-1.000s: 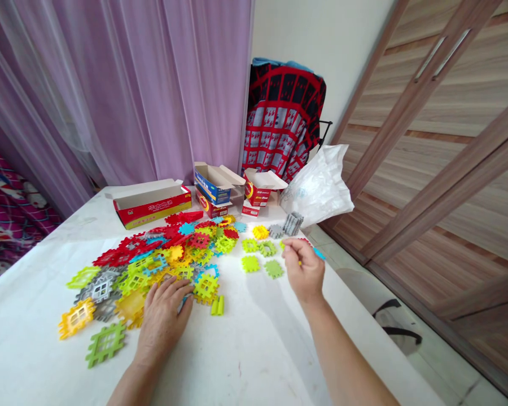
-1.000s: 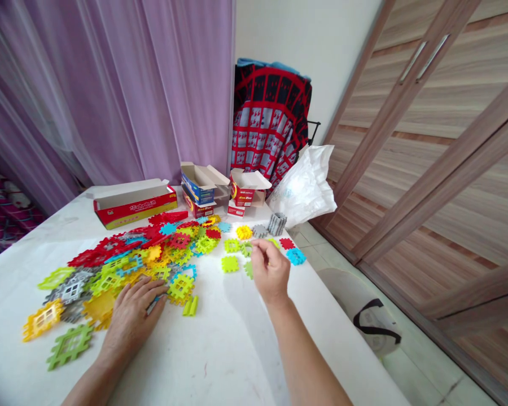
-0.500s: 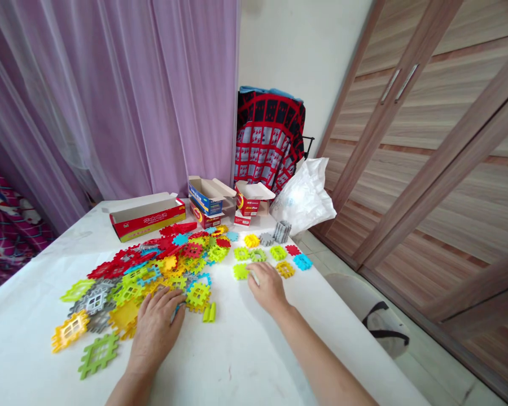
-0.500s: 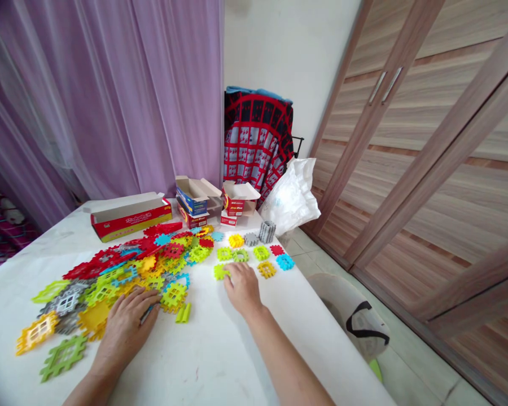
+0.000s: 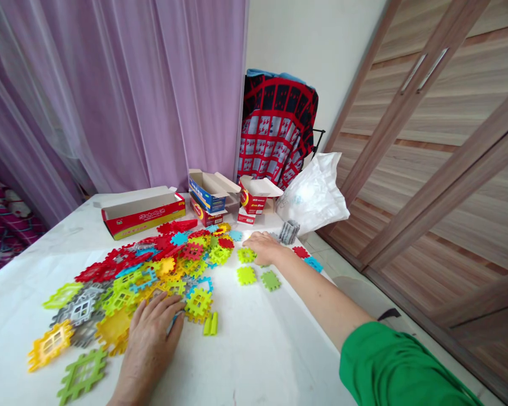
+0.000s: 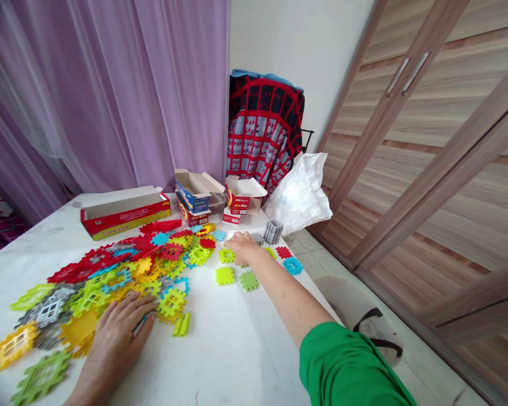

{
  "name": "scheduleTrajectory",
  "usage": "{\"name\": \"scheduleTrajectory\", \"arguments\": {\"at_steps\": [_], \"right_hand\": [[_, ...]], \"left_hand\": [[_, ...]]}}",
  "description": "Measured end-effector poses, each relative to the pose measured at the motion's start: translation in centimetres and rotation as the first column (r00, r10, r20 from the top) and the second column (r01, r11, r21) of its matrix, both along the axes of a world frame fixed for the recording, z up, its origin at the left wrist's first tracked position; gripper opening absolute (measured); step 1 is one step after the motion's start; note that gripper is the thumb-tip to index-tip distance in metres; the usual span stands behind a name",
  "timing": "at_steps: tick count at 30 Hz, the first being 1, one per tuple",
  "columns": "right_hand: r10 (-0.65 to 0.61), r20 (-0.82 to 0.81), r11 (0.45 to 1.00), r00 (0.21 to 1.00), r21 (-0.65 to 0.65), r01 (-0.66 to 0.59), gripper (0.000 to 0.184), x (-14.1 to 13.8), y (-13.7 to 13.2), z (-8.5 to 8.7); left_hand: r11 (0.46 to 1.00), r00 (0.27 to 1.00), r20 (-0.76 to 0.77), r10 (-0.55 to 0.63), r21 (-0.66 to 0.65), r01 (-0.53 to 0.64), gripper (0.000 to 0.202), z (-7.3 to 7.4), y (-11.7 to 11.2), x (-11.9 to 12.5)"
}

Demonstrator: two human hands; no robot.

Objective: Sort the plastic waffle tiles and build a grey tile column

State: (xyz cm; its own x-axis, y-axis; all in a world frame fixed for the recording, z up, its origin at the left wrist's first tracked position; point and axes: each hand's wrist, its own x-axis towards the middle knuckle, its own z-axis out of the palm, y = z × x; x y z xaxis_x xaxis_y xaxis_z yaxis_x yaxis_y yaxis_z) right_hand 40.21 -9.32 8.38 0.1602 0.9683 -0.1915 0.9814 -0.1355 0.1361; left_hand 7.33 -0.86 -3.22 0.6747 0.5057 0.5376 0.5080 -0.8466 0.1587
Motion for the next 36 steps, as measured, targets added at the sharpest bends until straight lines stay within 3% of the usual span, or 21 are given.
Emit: {"name": "scheduleTrajectory", "arguments": {"at_steps": [23,27,32,36], "right_hand": [[-0.030,0.016,0.999,0.999,-0.042,0.031,0.063,-0.4,0.7,-0.8],[-0.050,-0.005,0.998,0.999,-0.047,0.050,0.064,0.2,0.5,0.1],[-0.092,-0.026,0.995,0.995,0.021,0.092,0.042,2.2,-0.7,2.2],[-0.154,-0.004,0.988,0.988,0.010,0.154,0.037,2.7,-2.1,2.5]], "left_hand": [[0.998,1.000,0.006,0.006,-0.065,-0.006,0.025,0.4,-0.3,0.1],[0.999,1.000,0.000,-0.002,-0.054,0.002,0.025,0.3,-0.3,0.0],[0.999,1.000,0.000,0.007,-0.054,-0.007,0.026,0.2,-0.3,0.1],[0.998,1.000,-0.001,0.004,-0.059,-0.004,0.026,0.3,-0.3,0.1]]}}
